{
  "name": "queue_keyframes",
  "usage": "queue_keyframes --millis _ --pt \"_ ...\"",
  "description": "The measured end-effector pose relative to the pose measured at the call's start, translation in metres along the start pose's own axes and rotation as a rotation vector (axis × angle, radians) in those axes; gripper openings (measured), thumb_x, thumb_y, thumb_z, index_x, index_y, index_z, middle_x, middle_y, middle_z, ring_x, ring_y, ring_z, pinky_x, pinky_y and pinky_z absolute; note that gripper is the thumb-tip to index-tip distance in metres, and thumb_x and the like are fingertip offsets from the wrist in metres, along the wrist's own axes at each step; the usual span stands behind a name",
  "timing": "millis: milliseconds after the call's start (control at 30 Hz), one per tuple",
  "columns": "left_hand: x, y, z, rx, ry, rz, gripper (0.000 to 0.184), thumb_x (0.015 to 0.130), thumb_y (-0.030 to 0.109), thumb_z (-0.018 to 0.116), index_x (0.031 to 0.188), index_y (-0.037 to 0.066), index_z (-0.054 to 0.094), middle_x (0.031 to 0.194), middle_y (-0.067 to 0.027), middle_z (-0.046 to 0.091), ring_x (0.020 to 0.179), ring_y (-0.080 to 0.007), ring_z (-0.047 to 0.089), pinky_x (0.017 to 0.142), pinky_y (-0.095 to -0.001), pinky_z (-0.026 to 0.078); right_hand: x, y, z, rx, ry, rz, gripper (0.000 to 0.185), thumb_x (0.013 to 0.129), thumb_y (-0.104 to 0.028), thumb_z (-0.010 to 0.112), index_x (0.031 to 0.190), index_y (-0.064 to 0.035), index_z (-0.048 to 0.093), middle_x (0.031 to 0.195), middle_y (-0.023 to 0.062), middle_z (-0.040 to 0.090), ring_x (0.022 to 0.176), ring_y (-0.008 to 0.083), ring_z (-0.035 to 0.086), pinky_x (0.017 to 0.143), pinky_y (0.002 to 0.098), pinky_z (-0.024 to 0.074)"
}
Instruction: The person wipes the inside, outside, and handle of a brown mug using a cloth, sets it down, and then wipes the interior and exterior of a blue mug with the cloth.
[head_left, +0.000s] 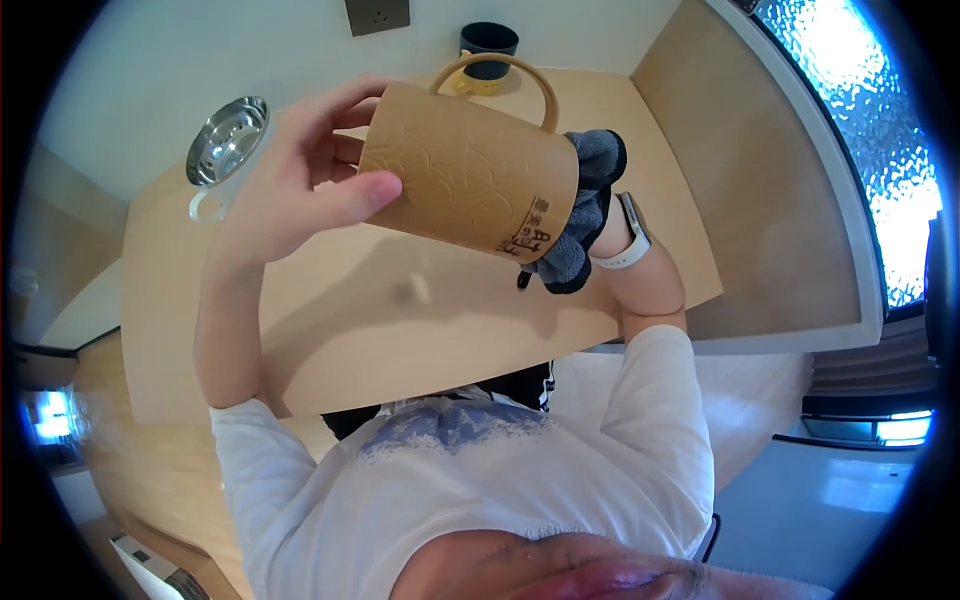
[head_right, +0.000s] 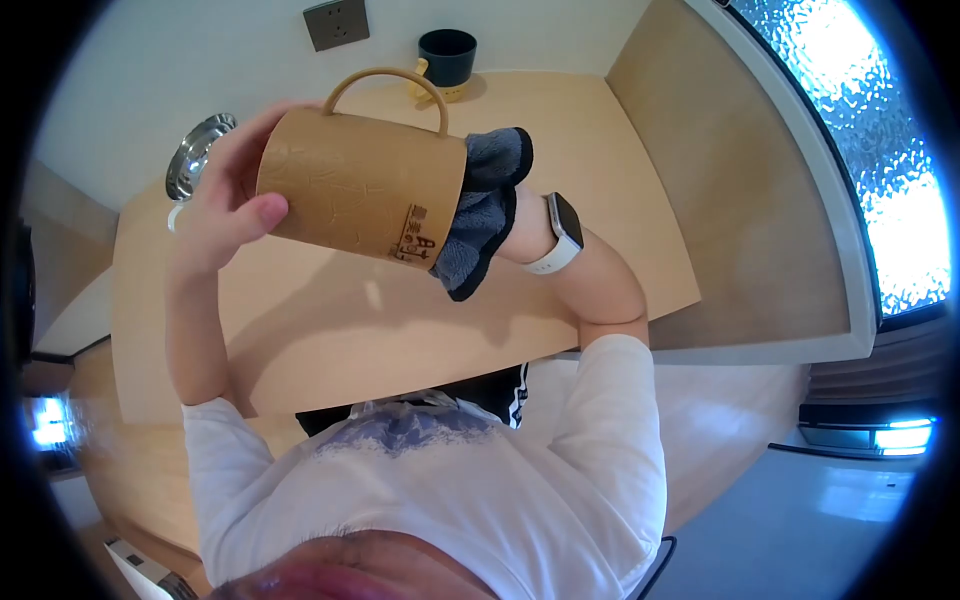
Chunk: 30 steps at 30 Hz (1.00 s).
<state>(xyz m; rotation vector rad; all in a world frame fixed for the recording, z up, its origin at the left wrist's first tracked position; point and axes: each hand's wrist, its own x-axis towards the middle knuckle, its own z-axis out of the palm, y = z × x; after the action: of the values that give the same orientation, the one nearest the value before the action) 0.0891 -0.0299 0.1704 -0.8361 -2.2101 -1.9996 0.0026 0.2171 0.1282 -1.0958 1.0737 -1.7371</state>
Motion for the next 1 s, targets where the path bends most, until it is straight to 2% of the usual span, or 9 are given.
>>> queue_keyframes --millis 133,200,367,467,533,633,867,900,1000 --pt "0.006 0.015 -0.001 0.237 -0.069 0.243 0.068 0.077 0.019 0.086 0.137 0.0 0.059 0.128 -0.0154 0.067 0.102 -0.0228 0.07 0.086 -0.0331 0.058 0.002 -0.001 -0.002 0.005 -0.002 -0.006 0.061 0.108 -0.028 0.05 0.162 -0.0099 0.027 0.164 0.0116 0.034 0.148 0.0232 0.04 0.12 0.0359 0.0373" --pt "0.009 0.019 -0.007 0.722 -0.151 0.645 0.07 0.068 0.018 0.09 0.131 0.0 0.064 0.132 -0.0168 0.066 0.109 -0.0299 0.069 0.089 -0.0364 0.058 0.004 -0.002 -0.003 0.006 -0.005 -0.011 0.061 0.108 -0.028 0.05 0.162 -0.01 0.027 0.164 0.0117 0.034 0.148 0.0233 0.04 0.12 0.0359 0.0373" --pt "0.015 0.02 -0.014 0.836 -0.232 0.833 0.068 0.067 0.021 0.091 0.129 0.002 0.068 0.135 -0.0189 0.064 0.114 -0.0346 0.067 0.094 -0.0414 0.055 0.014 -0.001 -0.003 -0.006 -0.014 -0.033 0.061 0.108 -0.028 0.05 0.162 -0.0104 0.027 0.164 0.0118 0.034 0.148 0.0233 0.04 0.121 0.036 0.0373" --pt "0.015 0.011 -0.007 0.664 -0.104 0.673 0.071 0.073 0.025 0.089 0.137 0.004 0.063 0.134 -0.0168 0.064 0.116 -0.0328 0.066 0.097 -0.0423 0.055 0.022 0.001 0.0 -0.032 -0.017 -0.071 0.061 0.108 -0.028 0.05 0.162 -0.0107 0.027 0.165 0.0119 0.034 0.148 0.0233 0.04 0.121 0.036 0.0373" --pt "0.011 0.004 0.002 0.135 0.106 0.285 0.077 0.077 0.026 0.087 0.145 0.007 0.056 0.133 -0.014 0.065 0.111 -0.0266 0.068 0.091 -0.038 0.058 0.027 0.003 0.007 -0.062 -0.008 -0.085 0.061 0.108 -0.029 0.05 0.162 -0.0108 0.027 0.165 0.0119 0.033 0.148 0.0233 0.04 0.121 0.0361 0.0373" --pt "0.005 0.0 -0.009 0.117 -0.031 0.044 0.084 0.077 0.026 0.088 0.149 0.007 0.05 0.132 -0.012 0.065 0.102 -0.0197 0.069 0.081 -0.0321 0.06 0.021 0.006 0.009 -0.034 -0.003 -0.059 0.061 0.108 -0.029 0.05 0.162 -0.0109 0.027 0.164 0.0119 0.034 0.148 0.0234 0.04 0.12 0.0362 0.0376" --pt "0.006 0.015 0.008 0.159 0.006 0.034 0.09 0.068 0.018 0.091 0.148 0.007 0.051 0.132 -0.0118 0.063 0.094 -0.0167 0.071 0.073 -0.0274 0.061 -0.003 0.006 -0.004 0.032 0.007 0.034 0.061 0.108 -0.029 0.05 0.162 -0.0111 0.027 0.164 0.0118 0.035 0.148 0.0237 0.041 0.12 0.0365 0.0384" --pt "0.006 0.015 0.008 0.181 -0.009 0.018 0.097 0.067 0.028 0.091 0.15 0.003 0.048 0.135 -0.0108 0.061 0.111 -0.019 0.064 0.092 -0.0317 0.051 -0.005 0.006 -0.006 0.043 0.004 0.036 0.061 0.108 -0.029 0.05 0.162 -0.0111 0.027 0.164 0.0117 0.035 0.148 0.0238 0.041 0.12 0.0366 0.0386" --pt "0.006 0.018 0.008 0.186 -0.023 -0.017 0.105 0.066 0.038 0.092 0.151 -0.001 0.044 0.139 -0.0104 0.057 0.128 -0.0215 0.056 0.11 -0.0361 0.04 -0.004 0.007 -0.008 0.062 -0.004 0.048 0.061 0.108 -0.029 0.05 0.162 -0.0112 0.027 0.164 0.0117 0.035 0.147 0.0239 0.042 0.12 0.0368 0.0389"
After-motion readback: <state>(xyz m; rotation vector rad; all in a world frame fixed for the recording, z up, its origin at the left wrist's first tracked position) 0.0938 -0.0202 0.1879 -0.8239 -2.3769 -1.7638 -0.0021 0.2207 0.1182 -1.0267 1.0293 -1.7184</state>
